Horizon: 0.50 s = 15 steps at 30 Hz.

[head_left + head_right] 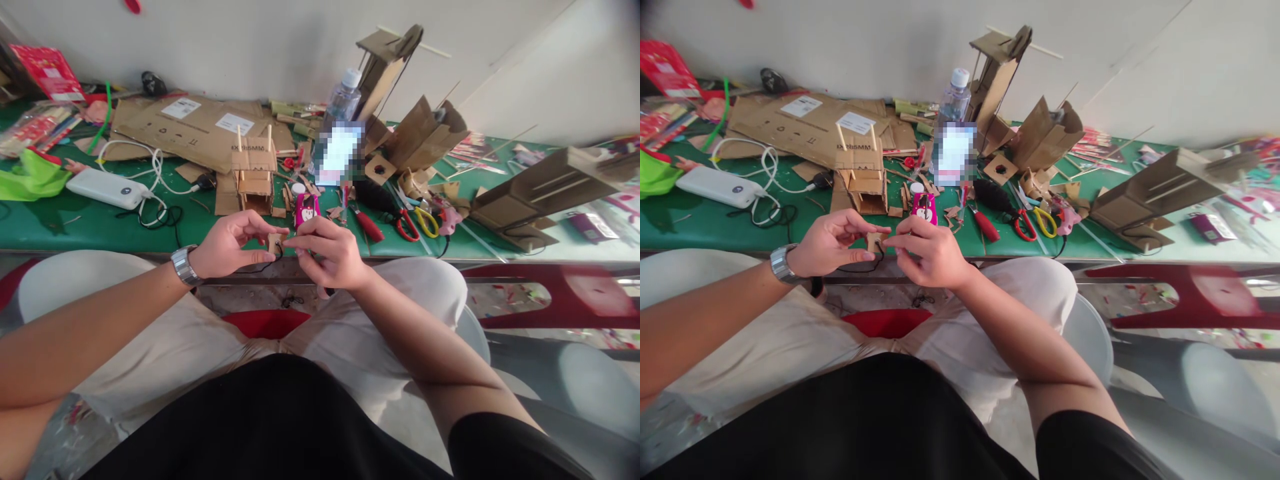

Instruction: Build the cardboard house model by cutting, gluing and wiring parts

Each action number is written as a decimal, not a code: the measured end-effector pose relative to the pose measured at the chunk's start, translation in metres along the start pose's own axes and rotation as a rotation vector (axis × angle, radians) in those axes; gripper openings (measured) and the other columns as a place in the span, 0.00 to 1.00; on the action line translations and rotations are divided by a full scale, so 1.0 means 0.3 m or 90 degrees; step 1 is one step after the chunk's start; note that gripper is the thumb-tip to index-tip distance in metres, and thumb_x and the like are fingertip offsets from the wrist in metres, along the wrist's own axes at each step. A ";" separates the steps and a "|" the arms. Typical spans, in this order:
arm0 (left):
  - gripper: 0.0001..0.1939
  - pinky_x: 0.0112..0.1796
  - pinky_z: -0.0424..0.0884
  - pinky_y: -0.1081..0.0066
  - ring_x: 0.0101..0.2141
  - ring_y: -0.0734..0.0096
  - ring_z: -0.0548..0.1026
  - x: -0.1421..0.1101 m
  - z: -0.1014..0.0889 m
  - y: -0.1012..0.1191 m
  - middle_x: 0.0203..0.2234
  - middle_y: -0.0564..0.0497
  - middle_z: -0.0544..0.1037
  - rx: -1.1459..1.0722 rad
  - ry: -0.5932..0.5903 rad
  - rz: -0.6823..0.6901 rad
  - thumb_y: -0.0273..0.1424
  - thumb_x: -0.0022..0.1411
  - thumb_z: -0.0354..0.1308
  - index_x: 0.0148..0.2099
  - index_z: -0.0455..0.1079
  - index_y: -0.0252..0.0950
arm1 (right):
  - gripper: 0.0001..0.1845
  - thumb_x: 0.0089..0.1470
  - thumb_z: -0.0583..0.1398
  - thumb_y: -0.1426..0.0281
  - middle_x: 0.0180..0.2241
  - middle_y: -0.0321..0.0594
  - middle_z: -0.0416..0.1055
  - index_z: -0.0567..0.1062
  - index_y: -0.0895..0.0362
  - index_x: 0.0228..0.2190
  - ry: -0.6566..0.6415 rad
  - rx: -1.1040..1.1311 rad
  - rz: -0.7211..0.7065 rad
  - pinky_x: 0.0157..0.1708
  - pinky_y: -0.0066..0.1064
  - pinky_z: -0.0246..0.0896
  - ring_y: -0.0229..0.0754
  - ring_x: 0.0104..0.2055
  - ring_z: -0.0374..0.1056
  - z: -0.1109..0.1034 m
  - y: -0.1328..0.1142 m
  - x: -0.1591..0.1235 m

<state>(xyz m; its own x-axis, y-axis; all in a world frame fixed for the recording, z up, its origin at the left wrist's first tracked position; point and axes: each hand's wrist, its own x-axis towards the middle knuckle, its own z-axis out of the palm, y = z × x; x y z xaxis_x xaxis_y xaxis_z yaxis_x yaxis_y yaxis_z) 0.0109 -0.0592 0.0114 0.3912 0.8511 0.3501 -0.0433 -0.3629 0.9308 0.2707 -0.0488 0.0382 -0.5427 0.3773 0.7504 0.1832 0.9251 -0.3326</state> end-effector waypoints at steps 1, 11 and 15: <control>0.22 0.46 0.84 0.65 0.48 0.57 0.88 0.000 0.000 -0.001 0.50 0.38 0.88 -0.002 -0.001 0.000 0.34 0.56 0.82 0.47 0.78 0.35 | 0.15 0.62 0.60 0.80 0.40 0.44 0.77 0.85 0.55 0.44 0.006 -0.002 0.004 0.35 0.33 0.76 0.41 0.38 0.77 -0.002 0.000 0.001; 0.23 0.48 0.84 0.64 0.48 0.58 0.88 0.003 -0.002 0.002 0.49 0.38 0.88 -0.042 -0.014 -0.011 0.32 0.55 0.82 0.47 0.76 0.34 | 0.14 0.63 0.61 0.78 0.40 0.44 0.77 0.86 0.55 0.44 0.026 -0.010 0.031 0.37 0.35 0.75 0.42 0.38 0.75 -0.010 0.022 0.000; 0.23 0.48 0.83 0.66 0.48 0.59 0.88 0.003 -0.002 -0.007 0.48 0.39 0.88 -0.053 -0.007 -0.008 0.31 0.54 0.83 0.48 0.77 0.35 | 0.09 0.65 0.64 0.73 0.39 0.43 0.77 0.86 0.54 0.42 0.057 0.075 0.134 0.32 0.34 0.70 0.39 0.33 0.71 -0.004 0.017 0.006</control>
<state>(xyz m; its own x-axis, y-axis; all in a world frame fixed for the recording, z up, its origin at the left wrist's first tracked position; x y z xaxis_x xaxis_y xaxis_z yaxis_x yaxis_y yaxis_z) 0.0107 -0.0575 0.0098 0.4015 0.8514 0.3375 -0.1148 -0.3188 0.9408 0.2718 -0.0433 0.0385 -0.4262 0.5687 0.7035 0.1853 0.8161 -0.5474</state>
